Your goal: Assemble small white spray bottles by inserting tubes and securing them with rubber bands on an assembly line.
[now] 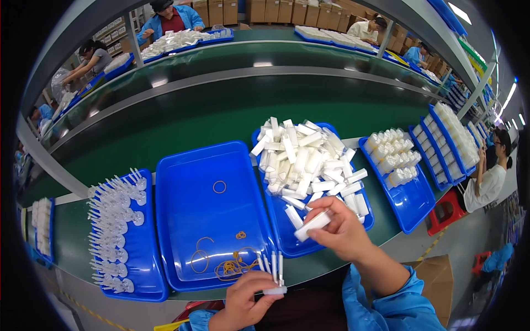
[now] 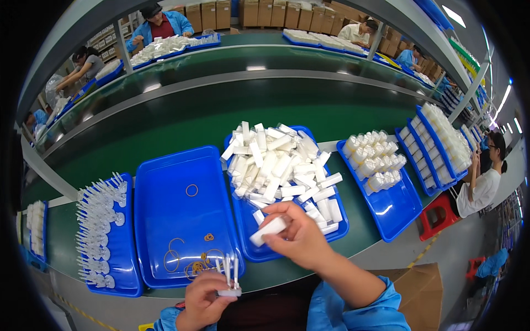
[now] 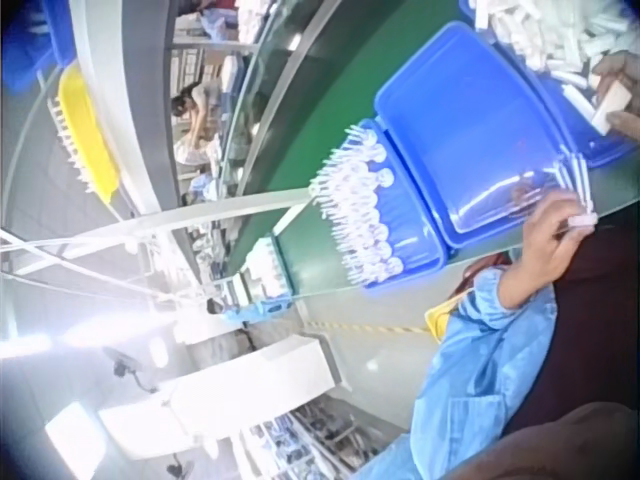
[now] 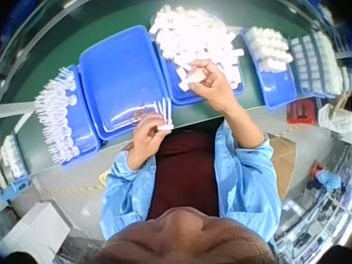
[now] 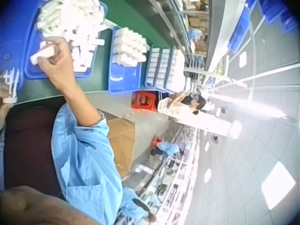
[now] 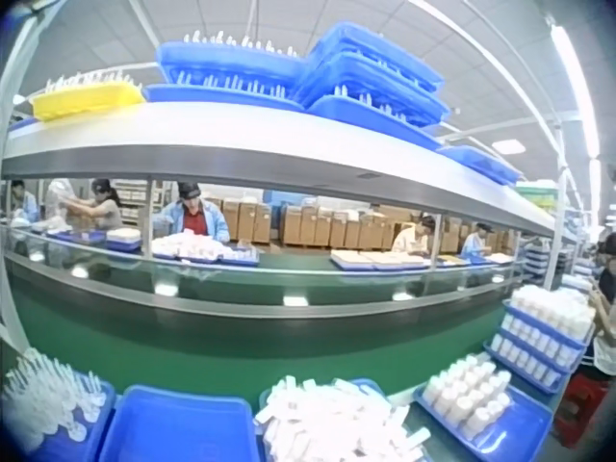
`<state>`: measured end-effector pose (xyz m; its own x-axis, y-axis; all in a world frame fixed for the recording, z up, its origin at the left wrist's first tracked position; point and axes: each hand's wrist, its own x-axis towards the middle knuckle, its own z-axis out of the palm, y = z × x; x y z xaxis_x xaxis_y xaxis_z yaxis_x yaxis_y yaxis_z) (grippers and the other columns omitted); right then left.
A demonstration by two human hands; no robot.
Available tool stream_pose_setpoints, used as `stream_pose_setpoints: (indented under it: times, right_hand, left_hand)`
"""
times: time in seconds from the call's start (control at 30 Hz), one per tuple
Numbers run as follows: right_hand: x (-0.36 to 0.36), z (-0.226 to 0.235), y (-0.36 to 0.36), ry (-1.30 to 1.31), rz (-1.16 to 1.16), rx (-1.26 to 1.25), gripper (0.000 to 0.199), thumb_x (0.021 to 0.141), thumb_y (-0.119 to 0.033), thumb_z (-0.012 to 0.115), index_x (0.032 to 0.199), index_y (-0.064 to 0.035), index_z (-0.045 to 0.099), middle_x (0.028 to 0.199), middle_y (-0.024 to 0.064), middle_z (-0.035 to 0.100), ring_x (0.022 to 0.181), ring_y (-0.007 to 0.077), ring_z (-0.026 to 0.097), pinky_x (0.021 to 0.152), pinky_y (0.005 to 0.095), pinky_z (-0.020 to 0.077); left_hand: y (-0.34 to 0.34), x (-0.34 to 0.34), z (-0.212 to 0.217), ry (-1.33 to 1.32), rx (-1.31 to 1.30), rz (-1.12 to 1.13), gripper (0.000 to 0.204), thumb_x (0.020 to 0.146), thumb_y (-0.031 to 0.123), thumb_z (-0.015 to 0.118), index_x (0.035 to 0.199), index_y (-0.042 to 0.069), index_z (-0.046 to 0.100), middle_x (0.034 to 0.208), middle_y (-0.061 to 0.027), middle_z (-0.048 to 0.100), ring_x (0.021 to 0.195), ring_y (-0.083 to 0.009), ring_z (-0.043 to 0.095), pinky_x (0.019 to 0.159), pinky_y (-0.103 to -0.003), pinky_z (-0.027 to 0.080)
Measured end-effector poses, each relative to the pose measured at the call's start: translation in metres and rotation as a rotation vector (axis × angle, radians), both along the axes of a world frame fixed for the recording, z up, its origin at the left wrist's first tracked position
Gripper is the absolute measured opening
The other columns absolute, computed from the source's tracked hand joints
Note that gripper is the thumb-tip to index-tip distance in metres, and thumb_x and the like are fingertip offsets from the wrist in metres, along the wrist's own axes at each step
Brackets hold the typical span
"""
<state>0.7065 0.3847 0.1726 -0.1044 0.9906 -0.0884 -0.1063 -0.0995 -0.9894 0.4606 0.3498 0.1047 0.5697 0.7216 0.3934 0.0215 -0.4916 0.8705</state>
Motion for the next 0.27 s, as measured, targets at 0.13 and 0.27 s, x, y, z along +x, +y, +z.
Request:
stream_pose_setpoints:
  times: [0.13, 0.27]
  right_hand:
    - [-0.014, -0.016, -0.013, 0.442, 0.021, -0.138, 0.058, 0.086, -0.004, 0.055, 0.137, -0.0087, 0.028, 0.099, 0.0115, 0.057, 0.089, 0.0159, 0.057, 0.079, 0.0288, 0.0444]
    - [-0.015, -0.021, -0.015, 0.532, 0.065, -0.171, 0.064, 0.087, -0.006, 0.054, 0.142, -0.0113, 0.021, 0.099, 0.0117, 0.057, 0.093, 0.0158, 0.056, 0.081, 0.0295, 0.0433]
  left_hand:
    - [-0.002, 0.024, 0.031, -0.15, 0.008, 0.092, 0.015, 0.069, 0.001, 0.071, 0.083, 0.003, 0.067, 0.088, -0.0117, 0.064, 0.081, -0.024, 0.062, 0.07, -0.032, 0.049]
    - [-0.003, 0.028, 0.029, -0.161, -0.04, 0.084, 0.015, 0.07, 0.002, 0.072, 0.084, 0.004, 0.068, 0.089, -0.0108, 0.065, 0.082, -0.024, 0.063, 0.071, -0.031, 0.049]
